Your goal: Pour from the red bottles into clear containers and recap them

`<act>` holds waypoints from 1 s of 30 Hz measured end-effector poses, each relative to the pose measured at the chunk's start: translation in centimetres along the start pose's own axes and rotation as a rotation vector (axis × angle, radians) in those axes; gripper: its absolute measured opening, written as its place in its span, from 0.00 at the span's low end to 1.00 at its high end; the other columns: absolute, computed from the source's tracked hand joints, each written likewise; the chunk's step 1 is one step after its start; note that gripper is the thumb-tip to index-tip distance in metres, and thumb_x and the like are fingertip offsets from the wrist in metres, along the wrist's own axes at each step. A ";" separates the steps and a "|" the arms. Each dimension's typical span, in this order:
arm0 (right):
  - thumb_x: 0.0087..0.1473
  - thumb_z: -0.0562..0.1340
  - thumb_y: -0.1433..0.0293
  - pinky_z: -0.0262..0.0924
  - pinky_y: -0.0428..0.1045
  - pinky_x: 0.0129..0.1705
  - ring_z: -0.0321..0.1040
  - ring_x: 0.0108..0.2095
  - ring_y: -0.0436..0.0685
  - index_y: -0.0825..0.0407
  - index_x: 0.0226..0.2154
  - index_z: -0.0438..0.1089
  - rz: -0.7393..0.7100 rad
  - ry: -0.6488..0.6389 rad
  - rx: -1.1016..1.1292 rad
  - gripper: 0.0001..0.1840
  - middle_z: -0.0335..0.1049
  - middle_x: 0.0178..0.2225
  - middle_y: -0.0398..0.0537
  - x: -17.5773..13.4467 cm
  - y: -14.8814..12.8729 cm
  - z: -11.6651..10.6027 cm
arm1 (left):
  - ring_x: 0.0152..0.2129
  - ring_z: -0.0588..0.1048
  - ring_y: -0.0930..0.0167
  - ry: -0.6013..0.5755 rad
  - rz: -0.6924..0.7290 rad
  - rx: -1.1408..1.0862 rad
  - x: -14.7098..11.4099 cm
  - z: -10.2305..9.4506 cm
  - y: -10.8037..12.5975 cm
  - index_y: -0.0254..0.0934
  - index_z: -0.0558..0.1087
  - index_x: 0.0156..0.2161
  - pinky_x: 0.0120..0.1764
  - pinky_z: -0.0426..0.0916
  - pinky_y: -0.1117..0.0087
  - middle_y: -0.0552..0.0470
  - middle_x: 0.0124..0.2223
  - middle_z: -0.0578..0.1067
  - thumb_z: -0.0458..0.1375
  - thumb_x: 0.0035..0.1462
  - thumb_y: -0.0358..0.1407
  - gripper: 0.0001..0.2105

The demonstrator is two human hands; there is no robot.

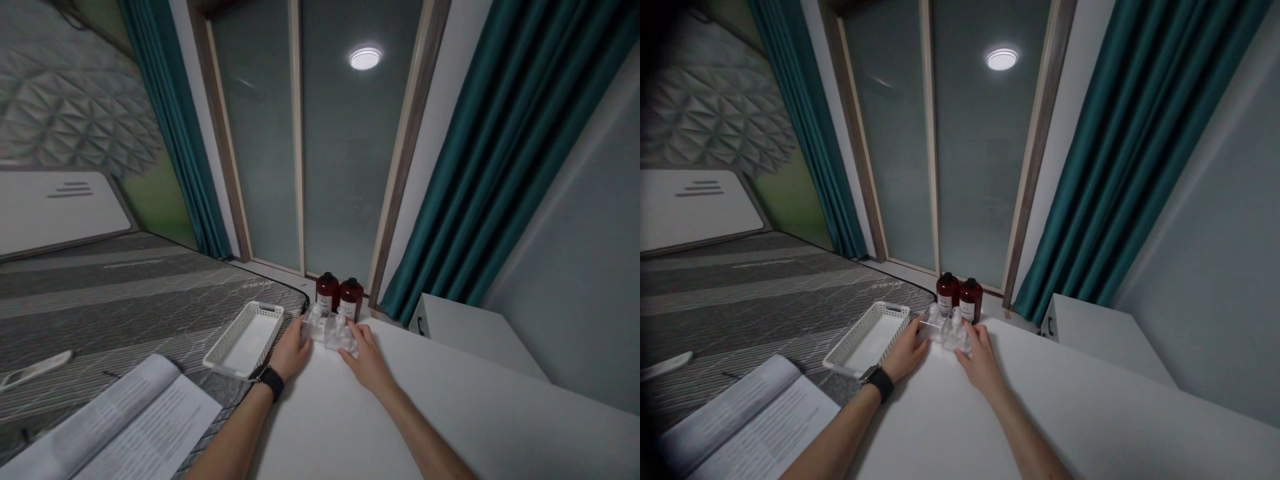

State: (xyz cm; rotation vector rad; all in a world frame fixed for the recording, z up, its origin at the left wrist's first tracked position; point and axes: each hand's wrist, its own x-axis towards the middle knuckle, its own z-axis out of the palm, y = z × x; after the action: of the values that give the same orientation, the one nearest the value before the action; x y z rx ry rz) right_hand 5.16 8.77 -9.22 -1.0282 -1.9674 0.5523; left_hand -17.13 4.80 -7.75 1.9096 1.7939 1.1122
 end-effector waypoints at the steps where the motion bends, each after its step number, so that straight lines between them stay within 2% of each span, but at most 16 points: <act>1: 0.52 0.63 0.72 0.64 0.60 0.55 0.67 0.49 0.63 0.43 0.63 0.57 0.004 -0.002 -0.005 0.36 0.62 0.47 0.50 0.1 0.0 0.1 | 0.59 0.67 0.58 0.001 -0.005 -0.003 0.0 0.0 0.0 0.34 0.60 0.60 0.62 0.58 0.53 0.38 0.60 0.68 0.56 0.55 0.28 0.27; 7: 0.53 0.62 0.71 0.64 0.63 0.53 0.67 0.47 0.65 0.44 0.64 0.52 0.041 0.018 -0.022 0.38 0.63 0.48 0.52 0.1 -0.5 0.0 | 0.56 0.70 0.60 -0.002 -0.028 -0.029 0.2 -0.2 0.2 0.36 0.62 0.59 0.58 0.62 0.58 0.41 0.57 0.72 0.55 0.55 0.27 0.25; 12: 0.54 0.61 0.70 0.65 0.60 0.51 0.68 0.45 0.62 0.46 0.63 0.55 0.040 0.010 -0.003 0.34 0.65 0.45 0.51 -0.1 -0.8 -0.5 | 0.49 0.73 0.61 0.005 -0.046 -0.028 0.2 -0.5 0.4 0.35 0.64 0.56 0.54 0.65 0.60 0.42 0.50 0.76 0.54 0.56 0.26 0.21; 20: 0.56 0.60 0.70 0.66 0.61 0.50 0.69 0.45 0.63 0.45 0.63 0.54 0.053 -0.008 -0.008 0.34 0.67 0.46 0.52 -0.1 -0.8 -0.3 | 0.45 0.74 0.60 0.045 -0.073 0.025 0.4 -0.4 0.3 0.35 0.69 0.48 0.51 0.66 0.60 0.42 0.46 0.76 0.53 0.57 0.26 0.14; 30: 0.55 0.61 0.71 0.66 0.59 0.51 0.69 0.46 0.63 0.45 0.63 0.55 0.048 0.018 -0.034 0.35 0.68 0.47 0.51 0.0 -0.5 0.0 | 0.43 0.75 0.60 0.043 -0.066 0.039 0.6 -0.2 0.3 0.35 0.68 0.48 0.48 0.67 0.61 0.41 0.45 0.77 0.51 0.57 0.28 0.13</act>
State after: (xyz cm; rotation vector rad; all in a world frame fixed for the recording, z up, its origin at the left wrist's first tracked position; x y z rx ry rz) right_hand 4.93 8.45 -8.84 -1.0996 -1.9464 0.5356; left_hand -17.07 5.22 -7.25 1.8465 1.9003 1.1116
